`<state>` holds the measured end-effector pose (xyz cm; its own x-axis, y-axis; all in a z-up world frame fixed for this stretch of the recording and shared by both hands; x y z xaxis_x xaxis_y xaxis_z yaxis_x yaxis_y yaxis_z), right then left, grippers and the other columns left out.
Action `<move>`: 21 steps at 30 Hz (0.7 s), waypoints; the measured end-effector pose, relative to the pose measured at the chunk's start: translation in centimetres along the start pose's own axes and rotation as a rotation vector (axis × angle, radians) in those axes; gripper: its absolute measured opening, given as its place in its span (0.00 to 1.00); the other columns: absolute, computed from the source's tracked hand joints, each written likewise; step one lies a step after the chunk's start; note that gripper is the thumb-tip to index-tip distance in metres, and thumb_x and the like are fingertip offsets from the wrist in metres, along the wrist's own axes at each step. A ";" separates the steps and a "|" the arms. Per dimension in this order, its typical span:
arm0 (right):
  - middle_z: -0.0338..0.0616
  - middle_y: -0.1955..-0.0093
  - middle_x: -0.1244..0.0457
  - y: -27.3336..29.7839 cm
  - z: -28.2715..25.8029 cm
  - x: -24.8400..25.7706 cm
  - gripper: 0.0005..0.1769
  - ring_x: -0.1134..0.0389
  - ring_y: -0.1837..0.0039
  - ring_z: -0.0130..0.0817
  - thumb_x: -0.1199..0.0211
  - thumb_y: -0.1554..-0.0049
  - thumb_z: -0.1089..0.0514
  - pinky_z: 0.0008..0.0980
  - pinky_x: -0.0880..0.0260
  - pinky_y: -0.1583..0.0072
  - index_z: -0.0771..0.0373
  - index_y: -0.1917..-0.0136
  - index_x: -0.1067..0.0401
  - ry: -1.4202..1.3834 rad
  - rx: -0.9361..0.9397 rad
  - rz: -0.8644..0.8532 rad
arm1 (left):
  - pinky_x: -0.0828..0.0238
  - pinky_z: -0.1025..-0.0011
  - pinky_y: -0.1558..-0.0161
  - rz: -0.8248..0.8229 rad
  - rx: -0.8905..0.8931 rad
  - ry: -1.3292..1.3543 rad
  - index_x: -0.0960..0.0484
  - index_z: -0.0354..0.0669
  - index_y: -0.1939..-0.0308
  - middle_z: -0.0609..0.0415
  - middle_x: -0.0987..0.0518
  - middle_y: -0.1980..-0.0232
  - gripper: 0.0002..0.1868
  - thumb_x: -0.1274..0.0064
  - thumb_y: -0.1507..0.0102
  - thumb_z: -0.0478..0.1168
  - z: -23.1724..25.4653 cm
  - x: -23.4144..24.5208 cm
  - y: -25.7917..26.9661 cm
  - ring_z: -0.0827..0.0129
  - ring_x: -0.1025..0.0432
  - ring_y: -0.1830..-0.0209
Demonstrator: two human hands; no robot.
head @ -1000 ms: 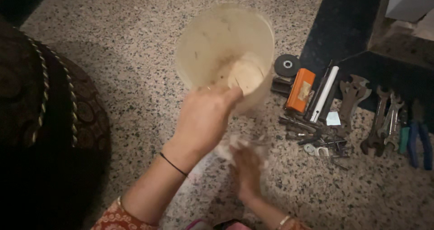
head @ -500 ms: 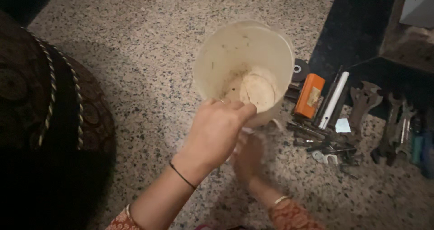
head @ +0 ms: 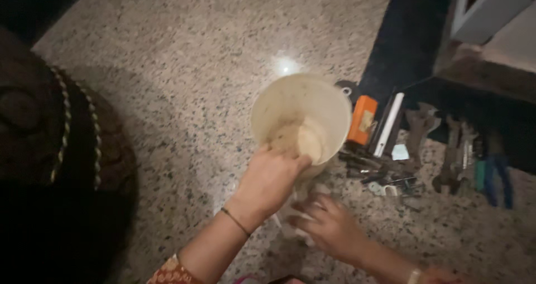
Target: The person wipes an orange plastic tool case with a cloth, then places a green screwdriver and several metal bits into it. The case is closed and placed into a white bucket along with other tools including wrenches and a pipe cutter.
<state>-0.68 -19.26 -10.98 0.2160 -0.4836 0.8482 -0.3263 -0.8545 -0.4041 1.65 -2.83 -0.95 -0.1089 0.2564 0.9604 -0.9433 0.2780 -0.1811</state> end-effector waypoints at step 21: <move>0.27 0.24 0.42 25.4 15.7 18.6 0.27 0.41 0.23 0.29 0.35 0.41 0.42 0.36 0.37 0.24 0.35 0.29 0.33 0.532 -0.979 -1.222 | 0.34 0.56 0.51 -0.222 0.068 0.115 0.20 0.45 0.52 0.51 0.18 0.59 0.14 0.44 0.39 0.46 3.1 -1.7 2.9 0.56 0.25 0.53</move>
<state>9.50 -52.96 -10.89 0.5124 0.6329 0.5804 -0.6748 -0.1213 0.7280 -1.89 -5.37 -2.43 0.1364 0.3005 0.9440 -0.9594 0.2774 0.0503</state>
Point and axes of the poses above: each hand's wrist, its own y-axis away from the middle knuckle, its own x-axis out of the back of the hand, z = x × y, the point moved 4 cm from there along -y, towards the middle knuckle
